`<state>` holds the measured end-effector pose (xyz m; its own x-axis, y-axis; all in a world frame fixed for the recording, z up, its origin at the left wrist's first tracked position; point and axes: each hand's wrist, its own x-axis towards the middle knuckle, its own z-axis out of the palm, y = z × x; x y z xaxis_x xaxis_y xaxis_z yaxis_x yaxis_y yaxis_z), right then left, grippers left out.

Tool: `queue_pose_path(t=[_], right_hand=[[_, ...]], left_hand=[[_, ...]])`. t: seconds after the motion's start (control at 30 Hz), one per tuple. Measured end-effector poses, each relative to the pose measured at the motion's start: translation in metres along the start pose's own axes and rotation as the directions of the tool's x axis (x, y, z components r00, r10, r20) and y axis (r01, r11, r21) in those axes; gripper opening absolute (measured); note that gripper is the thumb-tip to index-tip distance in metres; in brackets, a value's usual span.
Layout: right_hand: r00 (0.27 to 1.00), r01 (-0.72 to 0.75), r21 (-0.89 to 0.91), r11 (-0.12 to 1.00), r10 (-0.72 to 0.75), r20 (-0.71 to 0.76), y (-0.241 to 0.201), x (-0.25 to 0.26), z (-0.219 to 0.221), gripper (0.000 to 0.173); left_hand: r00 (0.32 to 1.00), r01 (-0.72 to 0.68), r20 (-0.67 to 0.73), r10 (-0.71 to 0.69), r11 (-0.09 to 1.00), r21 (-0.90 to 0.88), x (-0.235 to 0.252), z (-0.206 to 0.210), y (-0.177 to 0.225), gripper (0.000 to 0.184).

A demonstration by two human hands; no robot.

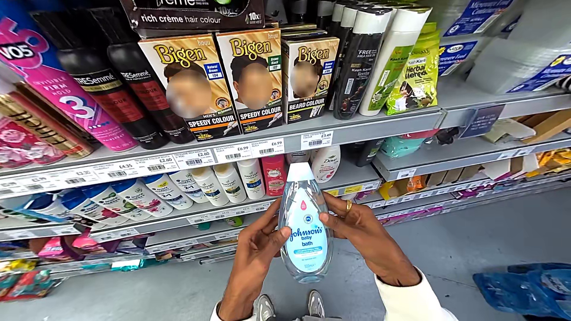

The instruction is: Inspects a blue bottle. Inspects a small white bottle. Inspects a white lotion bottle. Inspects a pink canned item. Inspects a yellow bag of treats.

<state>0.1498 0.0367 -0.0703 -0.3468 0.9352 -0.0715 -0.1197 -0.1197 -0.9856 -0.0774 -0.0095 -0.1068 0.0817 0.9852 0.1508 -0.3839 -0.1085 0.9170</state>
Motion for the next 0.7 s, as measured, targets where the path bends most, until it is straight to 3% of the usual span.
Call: queue_pose_path(t=[0.7], right_hand=[[1.0, -0.025, 0.014, 1.0, 0.025, -0.007, 0.0033, -0.0009, 0.0011, 0.048]], left_hand=[[0.999, 0.03, -0.032, -0.03, 1.0, 0.001, -0.0038, -0.0005, -0.0005, 0.057]])
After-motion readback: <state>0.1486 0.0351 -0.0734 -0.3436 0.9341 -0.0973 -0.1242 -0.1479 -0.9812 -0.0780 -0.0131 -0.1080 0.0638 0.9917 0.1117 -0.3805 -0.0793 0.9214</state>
